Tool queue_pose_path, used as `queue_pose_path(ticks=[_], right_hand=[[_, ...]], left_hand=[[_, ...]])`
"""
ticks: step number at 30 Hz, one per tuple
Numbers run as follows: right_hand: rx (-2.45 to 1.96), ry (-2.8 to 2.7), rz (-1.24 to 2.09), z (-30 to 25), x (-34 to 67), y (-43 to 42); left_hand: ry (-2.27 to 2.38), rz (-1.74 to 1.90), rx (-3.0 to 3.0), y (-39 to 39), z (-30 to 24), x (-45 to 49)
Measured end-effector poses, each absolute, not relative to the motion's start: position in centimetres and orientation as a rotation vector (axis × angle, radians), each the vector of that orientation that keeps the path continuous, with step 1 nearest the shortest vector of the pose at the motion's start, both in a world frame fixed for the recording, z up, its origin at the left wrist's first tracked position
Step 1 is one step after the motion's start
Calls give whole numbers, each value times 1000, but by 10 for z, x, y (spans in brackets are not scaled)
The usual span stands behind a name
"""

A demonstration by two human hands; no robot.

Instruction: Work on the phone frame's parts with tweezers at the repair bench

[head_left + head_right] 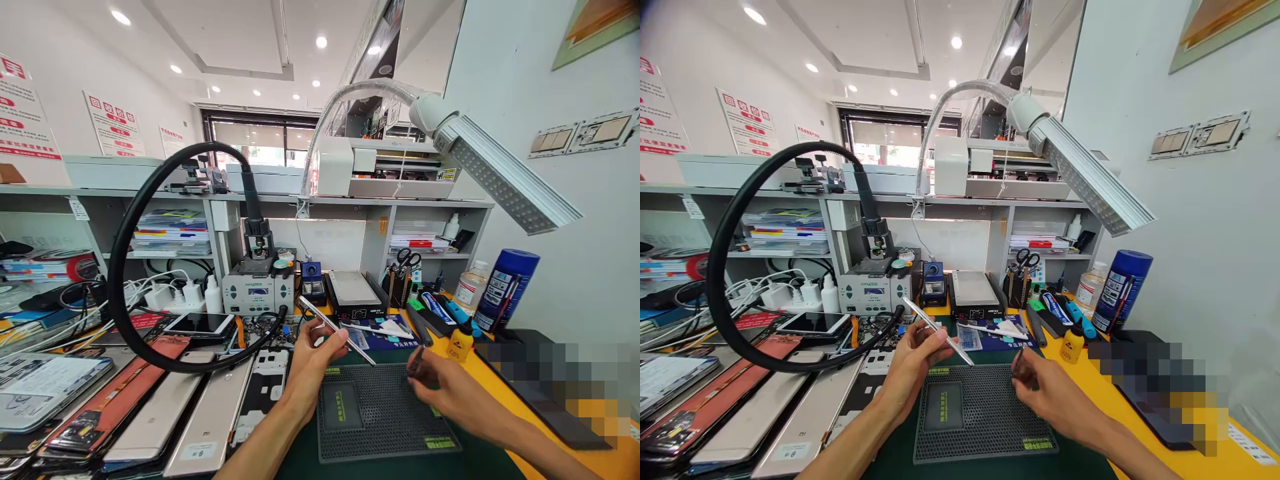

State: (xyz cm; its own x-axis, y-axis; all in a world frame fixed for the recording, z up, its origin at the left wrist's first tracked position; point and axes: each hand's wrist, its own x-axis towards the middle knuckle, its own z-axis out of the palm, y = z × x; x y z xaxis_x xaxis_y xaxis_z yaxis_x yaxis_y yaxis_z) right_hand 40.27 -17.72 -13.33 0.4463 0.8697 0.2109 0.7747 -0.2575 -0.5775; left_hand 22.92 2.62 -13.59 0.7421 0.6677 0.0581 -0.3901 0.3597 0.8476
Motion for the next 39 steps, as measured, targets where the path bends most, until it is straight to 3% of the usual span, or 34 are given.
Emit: queue_pose_path(ticks=[8,13,21,35,39], right_hand=[[-1927,-1267,486,-105,410,-161],[-1661,-958,275,-80,409,-136],[-1411,-799,36,-115,361,-94],[-1217,-722,248,-122,348,-106],[-1194,-660,302,-122,347,-104]], left_hand=[[315,702,1090,23,-142,227],[279,720,1144,20,-140,229],[170,687,1301,12,-132,227],[128,617,1366,-1,-132,223],[214,785,1327,-8,-132,231]])
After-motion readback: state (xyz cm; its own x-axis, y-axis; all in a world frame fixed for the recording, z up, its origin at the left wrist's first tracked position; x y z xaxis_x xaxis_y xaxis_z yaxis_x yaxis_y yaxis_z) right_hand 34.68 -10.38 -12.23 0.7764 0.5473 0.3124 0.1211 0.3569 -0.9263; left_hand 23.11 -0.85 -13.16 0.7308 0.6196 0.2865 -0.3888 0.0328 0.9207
